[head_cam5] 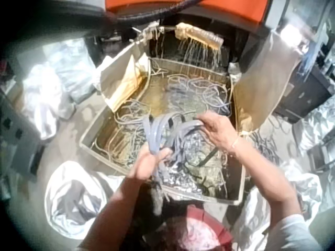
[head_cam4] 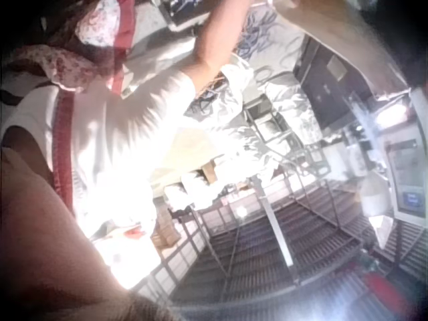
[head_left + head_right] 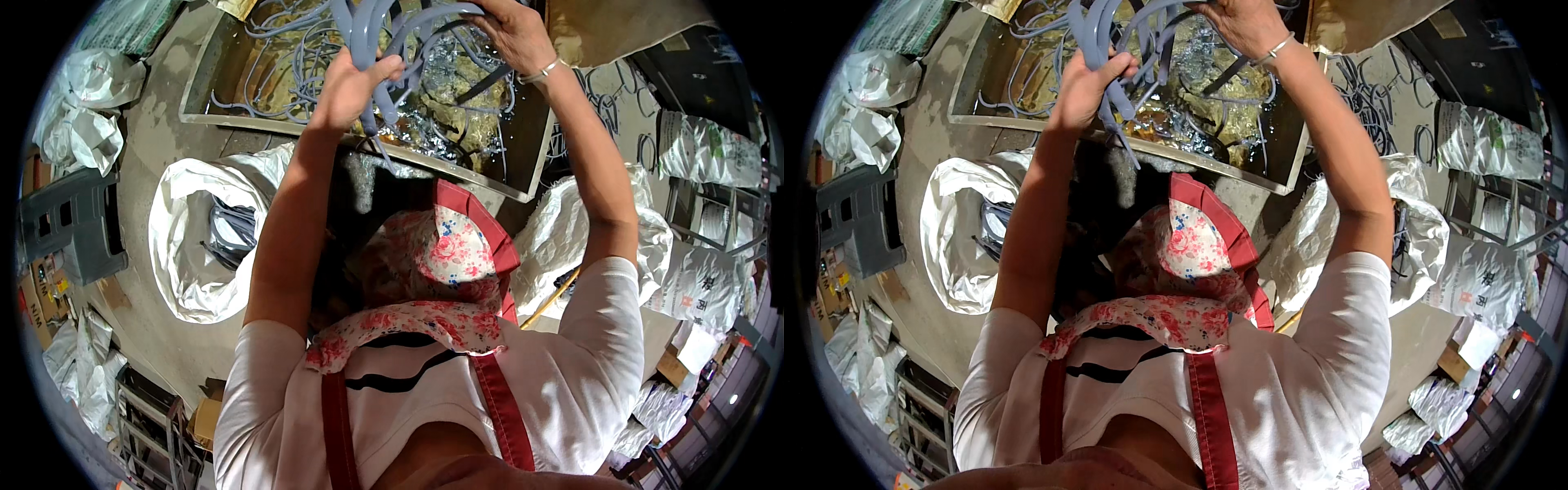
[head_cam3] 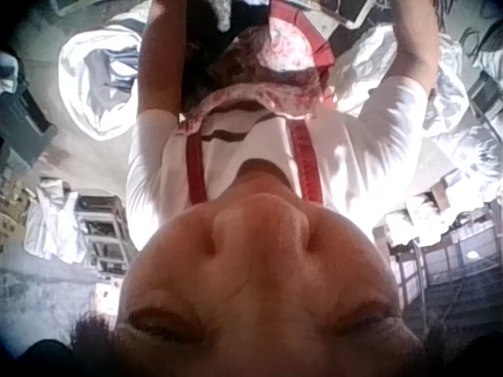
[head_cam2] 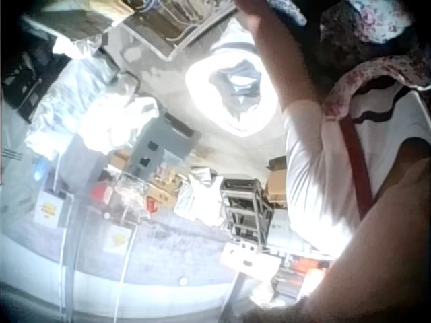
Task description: The person operates a machine control panel, then proceeds to sort a pile of grey cables on a metal tray. They pick up the cables, untangle them, and place them into a white sack on the floor. The process involves repetitive handling of the cables to organize them.
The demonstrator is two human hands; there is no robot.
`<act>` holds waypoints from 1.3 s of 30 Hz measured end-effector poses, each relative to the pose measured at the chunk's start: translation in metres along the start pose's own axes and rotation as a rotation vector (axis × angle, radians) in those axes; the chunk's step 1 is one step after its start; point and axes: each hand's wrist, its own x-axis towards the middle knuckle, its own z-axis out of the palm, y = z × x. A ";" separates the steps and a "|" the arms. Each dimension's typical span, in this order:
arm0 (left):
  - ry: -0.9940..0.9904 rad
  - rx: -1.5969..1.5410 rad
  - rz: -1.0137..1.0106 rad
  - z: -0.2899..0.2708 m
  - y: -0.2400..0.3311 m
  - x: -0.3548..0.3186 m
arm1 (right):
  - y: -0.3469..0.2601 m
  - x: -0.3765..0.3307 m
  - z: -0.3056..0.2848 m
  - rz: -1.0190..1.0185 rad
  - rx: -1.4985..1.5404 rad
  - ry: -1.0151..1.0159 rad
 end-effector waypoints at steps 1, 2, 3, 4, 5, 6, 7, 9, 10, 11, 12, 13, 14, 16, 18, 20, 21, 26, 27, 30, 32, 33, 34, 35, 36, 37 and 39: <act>0.082 -0.066 -0.025 -0.002 0.000 -0.001 | 0.015 0.001 0.010 0.032 -0.017 0.051; 0.158 -0.136 -0.054 -0.004 0.000 -0.002 | 0.038 -0.007 0.025 0.071 -0.039 0.101; 0.226 -0.205 -0.081 -0.004 0.001 0.000 | 0.055 -0.021 0.039 0.113 -0.066 0.157; 0.285 -0.253 -0.117 -0.008 0.003 0.001 | 0.065 -0.037 0.055 0.242 -0.119 0.164; 0.336 -0.304 -0.156 -0.013 0.008 0.002 | 0.076 -0.059 0.076 0.346 -0.033 0.028; 0.386 -0.356 -0.199 -0.020 0.012 0.003 | 0.082 -0.075 0.095 0.465 0.147 -0.248; 0.443 -0.405 -0.241 -0.028 0.014 0.001 | 0.083 -0.090 0.115 0.455 0.151 -0.368; 0.422 -0.504 -0.142 -0.045 0.003 0.004 | 0.090 -0.110 0.160 0.588 -0.078 -0.613; 0.426 -0.487 -0.119 -0.042 0.010 0.005 | 0.100 -0.127 0.180 0.576 -0.053 -0.547; 0.447 -0.469 -0.094 -0.042 0.012 0.004 | 0.089 -0.124 0.189 0.718 -0.065 -0.651; 0.434 -0.392 -0.070 -0.041 0.008 0.007 | 0.097 -0.135 0.204 0.766 -0.106 -0.695; 0.473 -0.183 -0.034 -0.041 0.005 0.007 | 0.093 -0.136 0.212 0.802 -0.141 -0.744; 0.504 0.027 0.002 -0.039 0.002 0.006 | 0.095 -0.136 0.213 0.776 -0.185 -0.793; 0.567 0.269 0.011 -0.041 -0.006 0.005 | 0.079 -0.126 0.200 0.854 -0.151 -0.550; 0.555 0.352 -0.083 -0.039 0.008 0.000 | 0.052 -0.113 0.171 0.764 -0.172 -0.235; 0.520 0.313 -0.143 -0.039 0.009 0.000 | 0.040 -0.102 0.145 0.597 -0.022 0.007; 0.496 0.232 -0.158 -0.042 0.000 0.002 | 0.036 -0.094 0.131 0.510 0.053 0.128; 0.282 -0.149 -0.196 -0.038 -0.019 0.005 | 0.037 -0.060 0.071 0.438 1.126 0.211; 0.253 -0.222 -0.164 -0.035 -0.018 0.004 | 0.045 -0.055 0.065 0.389 1.444 0.118; 0.105 -0.423 -0.097 -0.027 -0.008 0.006 | 0.050 -0.042 0.064 0.521 1.392 0.193; 0.220 -0.287 -0.176 -0.026 0.000 0.004 | 0.072 -0.039 0.082 0.632 1.045 0.191; 0.276 -0.218 -0.215 -0.026 0.003 0.004 | 0.084 -0.043 0.094 0.681 0.870 0.189; 0.359 -0.257 -0.219 -0.027 0.007 0.001 | 0.088 -0.049 0.107 0.675 0.663 0.268; 0.446 -0.297 -0.218 -0.030 0.012 -0.001 | 0.087 -0.058 0.105 0.660 0.047 0.017; 0.507 -0.340 -0.215 -0.031 0.015 0.003 | 0.100 -0.080 0.122 0.712 -0.003 -0.116; 0.525 -0.417 -0.172 -0.039 0.012 0.008 | 0.113 -0.103 0.139 0.648 -0.140 -0.412; 0.572 -0.567 -0.097 -0.058 0.004 0.014 | 0.125 -0.154 0.178 0.752 -0.221 -0.889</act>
